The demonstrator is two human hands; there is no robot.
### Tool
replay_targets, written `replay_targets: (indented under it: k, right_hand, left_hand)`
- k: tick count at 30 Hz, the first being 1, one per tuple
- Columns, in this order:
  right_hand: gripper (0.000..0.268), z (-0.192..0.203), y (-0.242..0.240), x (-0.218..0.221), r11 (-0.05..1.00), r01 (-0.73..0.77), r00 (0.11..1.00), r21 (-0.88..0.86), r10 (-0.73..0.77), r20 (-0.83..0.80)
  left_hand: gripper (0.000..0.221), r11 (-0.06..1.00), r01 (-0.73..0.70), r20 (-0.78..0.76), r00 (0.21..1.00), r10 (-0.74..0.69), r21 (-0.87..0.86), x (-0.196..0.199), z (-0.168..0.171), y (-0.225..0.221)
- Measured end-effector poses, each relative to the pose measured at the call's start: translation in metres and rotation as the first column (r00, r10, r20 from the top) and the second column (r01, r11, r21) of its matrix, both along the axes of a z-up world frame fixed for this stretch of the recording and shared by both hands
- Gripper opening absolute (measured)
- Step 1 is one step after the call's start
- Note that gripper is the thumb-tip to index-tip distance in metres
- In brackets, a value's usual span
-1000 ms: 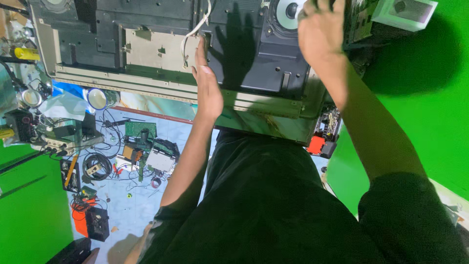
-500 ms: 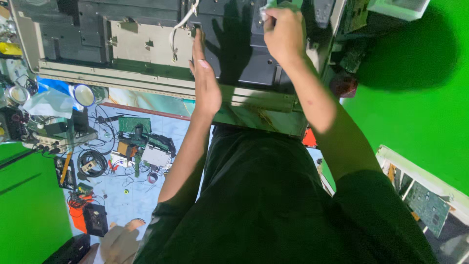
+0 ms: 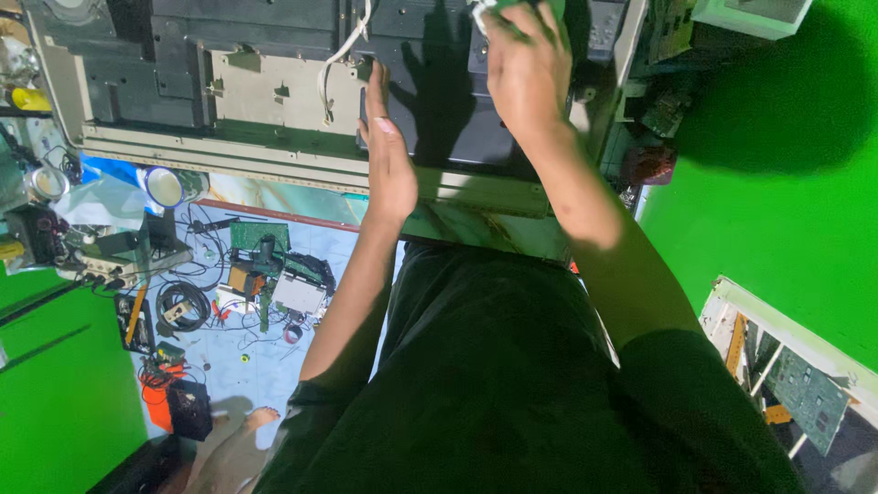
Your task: The person holds a speaker in place while using a screwdriver to tighten a screw into the speaker's mounting bracket within an electronic device.
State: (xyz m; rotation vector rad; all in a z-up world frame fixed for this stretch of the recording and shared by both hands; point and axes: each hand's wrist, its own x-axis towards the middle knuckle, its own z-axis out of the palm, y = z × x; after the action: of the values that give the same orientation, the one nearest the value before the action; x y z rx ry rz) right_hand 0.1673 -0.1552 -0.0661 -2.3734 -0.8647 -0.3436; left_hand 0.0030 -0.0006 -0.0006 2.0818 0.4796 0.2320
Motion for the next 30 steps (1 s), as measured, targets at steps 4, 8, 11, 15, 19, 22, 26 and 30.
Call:
replay_targets:
  k: [4,8,11,15,19,22,26,30]
  right_hand:
    - [0.022,-0.004,0.017,0.000,0.966,0.009,0.969,-0.258,0.055,0.239]
    - [0.019,-0.004,0.020,0.004,0.935,0.015,0.959,-0.355,0.087,0.268]
    - [0.024,0.006,-0.005,-0.003,0.970,-0.020,0.987,-0.242,0.058,0.153]
    - [0.030,0.008,-0.029,-0.019,0.963,-0.039,0.992,-0.268,0.069,0.105]
    - [0.031,0.007,-0.041,-0.005,0.978,0.023,0.997,-0.206,-0.008,0.072]
    - [0.020,0.004,-0.051,0.012,0.988,0.122,0.973,-0.090,-0.137,-0.186]
    - [0.017,0.015,-0.062,0.032,0.980,0.195,0.978,-0.048,-0.191,0.079]
    - [0.010,0.025,-0.057,0.048,0.978,0.205,0.976,0.036,-0.202,-0.080]
  left_hand:
    - [0.077,1.000,0.013,0.002,1.000,-0.013,-0.007,0.003,-0.001,-0.004]
    - [0.076,0.999,0.023,-0.008,1.000,-0.023,-0.024,0.004,-0.004,-0.007]
    - [0.076,0.999,0.042,-0.010,0.999,-0.042,-0.008,0.011,-0.011,-0.010]
    - [0.076,0.997,0.079,-0.019,0.997,-0.079,0.000,0.017,-0.023,-0.011]
    - [0.076,0.995,0.098,0.001,0.995,-0.098,0.019,0.023,-0.016,-0.016]
    - [0.072,0.992,0.125,-0.014,0.992,-0.124,0.033,0.020,-0.011,-0.016]
    - [0.061,0.990,0.131,0.028,0.991,-0.133,0.046,0.023,-0.009,-0.012]
    - [0.055,0.986,0.157,0.101,0.982,-0.162,0.050,0.031,-0.008,-0.013]
